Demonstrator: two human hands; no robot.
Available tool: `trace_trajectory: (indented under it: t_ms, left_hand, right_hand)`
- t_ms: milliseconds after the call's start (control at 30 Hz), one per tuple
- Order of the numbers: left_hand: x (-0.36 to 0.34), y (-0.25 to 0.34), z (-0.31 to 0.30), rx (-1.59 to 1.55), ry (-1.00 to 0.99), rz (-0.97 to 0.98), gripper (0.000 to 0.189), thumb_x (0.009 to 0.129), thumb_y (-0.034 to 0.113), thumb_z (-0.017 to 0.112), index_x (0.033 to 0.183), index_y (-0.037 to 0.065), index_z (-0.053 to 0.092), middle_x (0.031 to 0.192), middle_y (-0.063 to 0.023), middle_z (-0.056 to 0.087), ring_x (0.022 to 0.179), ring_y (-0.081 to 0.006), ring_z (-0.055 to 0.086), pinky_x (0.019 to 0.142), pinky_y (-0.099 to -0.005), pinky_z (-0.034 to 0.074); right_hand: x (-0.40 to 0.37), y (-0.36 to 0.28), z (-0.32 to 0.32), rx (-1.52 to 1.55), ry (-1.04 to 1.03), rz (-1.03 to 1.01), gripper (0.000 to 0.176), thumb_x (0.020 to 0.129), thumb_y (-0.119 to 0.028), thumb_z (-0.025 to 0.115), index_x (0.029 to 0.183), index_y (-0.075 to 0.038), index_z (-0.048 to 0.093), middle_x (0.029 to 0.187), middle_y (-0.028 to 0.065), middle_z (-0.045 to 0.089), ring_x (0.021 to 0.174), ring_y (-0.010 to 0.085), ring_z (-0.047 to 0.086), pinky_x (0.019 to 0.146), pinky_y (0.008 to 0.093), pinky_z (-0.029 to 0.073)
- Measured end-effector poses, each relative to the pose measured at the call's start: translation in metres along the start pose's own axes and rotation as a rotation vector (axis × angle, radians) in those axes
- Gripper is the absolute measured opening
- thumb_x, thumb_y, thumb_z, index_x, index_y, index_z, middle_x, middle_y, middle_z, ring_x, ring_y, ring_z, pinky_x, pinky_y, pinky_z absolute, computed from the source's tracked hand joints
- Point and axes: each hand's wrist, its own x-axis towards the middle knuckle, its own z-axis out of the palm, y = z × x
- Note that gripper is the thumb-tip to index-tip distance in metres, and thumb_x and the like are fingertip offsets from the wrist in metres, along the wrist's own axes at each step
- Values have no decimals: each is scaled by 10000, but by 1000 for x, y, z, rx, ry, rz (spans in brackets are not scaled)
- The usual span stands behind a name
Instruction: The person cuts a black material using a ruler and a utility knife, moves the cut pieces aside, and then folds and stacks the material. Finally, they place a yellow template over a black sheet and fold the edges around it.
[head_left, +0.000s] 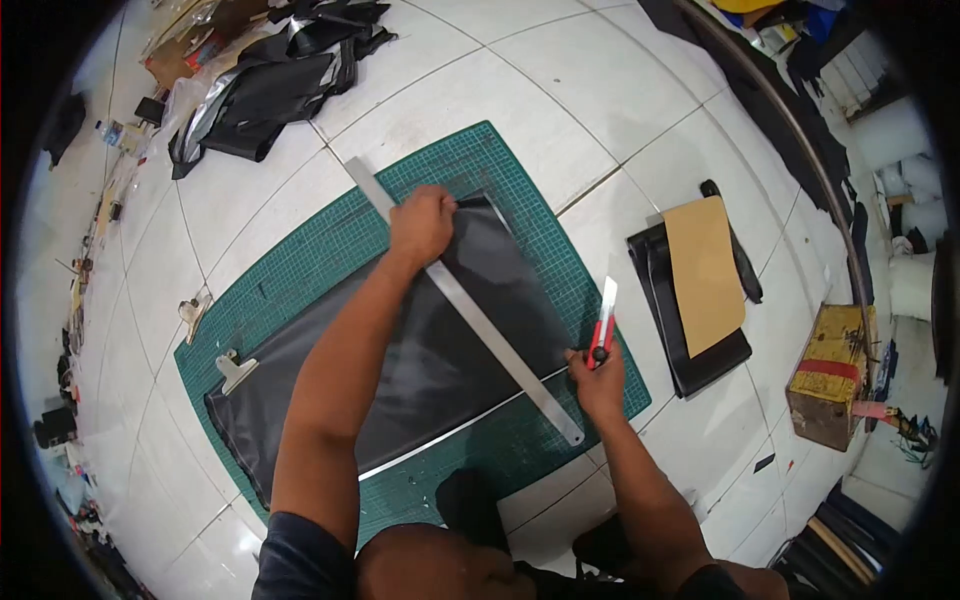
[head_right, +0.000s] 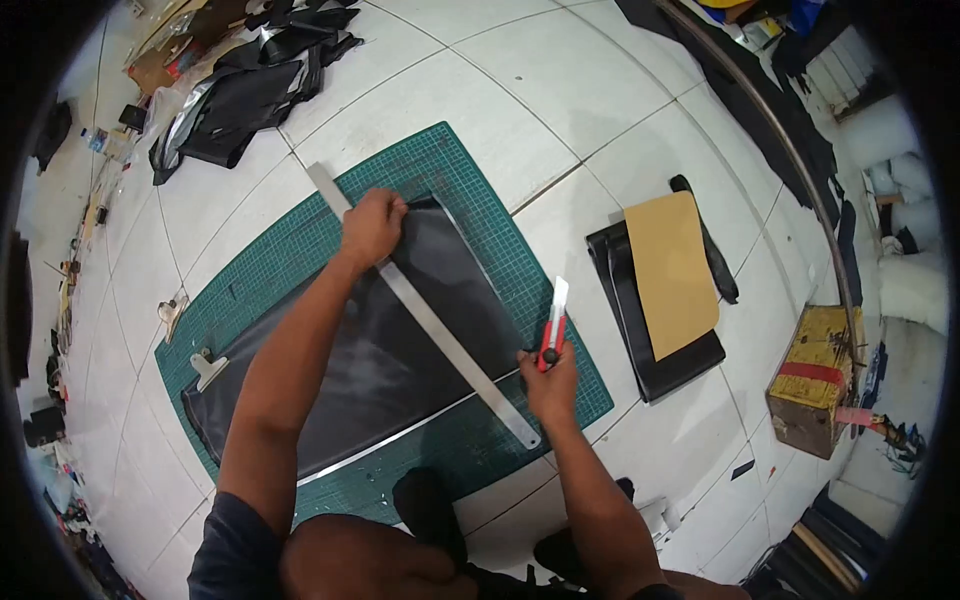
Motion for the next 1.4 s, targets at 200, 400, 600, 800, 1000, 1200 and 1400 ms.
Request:
trace_trajectory:
  t_ms: [200,400,600,800,1000,1200,1400]
  left_hand:
    - [9,17,12,-21,117,147,174,924,232,673,1052,115,684,1051,-104,674,1023,-345,647,891,-496,457]
    - [-71,-39,-24,98,247,151,374,953,269,665,1262,61,626,1291,-190,616,1229,-405,566,1066,-573,387]
    - [-132,-69,-17,356,86,-5,607,1039,413,528,1561,121,430,1640,-216,324,1534,-429,247,1246,-589,156]
    - [-133,-71,-14,360,27,-34,635,1067,488,424,1601,148,369,1672,-200,264,1562,-393,189,1265,-569,96]
    - [-133,-74,-13,308,37,-52,666,1056,507,432,1597,125,363,1666,-200,279,1557,-392,207,1267,-559,94]
    - [-129,-72,-17,320,29,-70,710,1018,489,528,1585,95,364,1659,-212,290,1550,-399,224,1263,-560,102]
    - [-131,-77,-6,349,72,-31,677,1045,473,497,1599,114,345,1670,-201,271,1560,-390,202,1267,-558,92]
  right_hand:
    - [34,-5,-22,41,-30,6,322,896,-136,789,1021,-18,517,805,63,643,741,117,615,700,284,506]
    - [2,-18,-30,-281,107,-139,445,837,-257,858,1012,-2,538,843,134,631,753,250,626,710,366,505]
    - [-44,6,-14,-529,-104,-570,532,720,-218,908,1069,-20,559,1038,195,582,967,390,567,815,483,454]
    - [-43,10,-15,-452,-219,-481,425,763,-72,828,1077,-7,549,1069,211,564,976,416,579,805,492,471]
    - [-91,5,17,-342,-262,-375,348,806,-49,756,1082,6,552,1039,215,559,968,418,590,840,483,489]
    - [-115,16,34,-361,-334,-285,341,852,-181,772,1095,-31,585,1013,187,616,940,359,640,799,449,521]
    - [9,-9,-56,-291,171,-379,294,853,-107,733,1101,-48,587,1010,185,626,941,393,640,800,480,502]
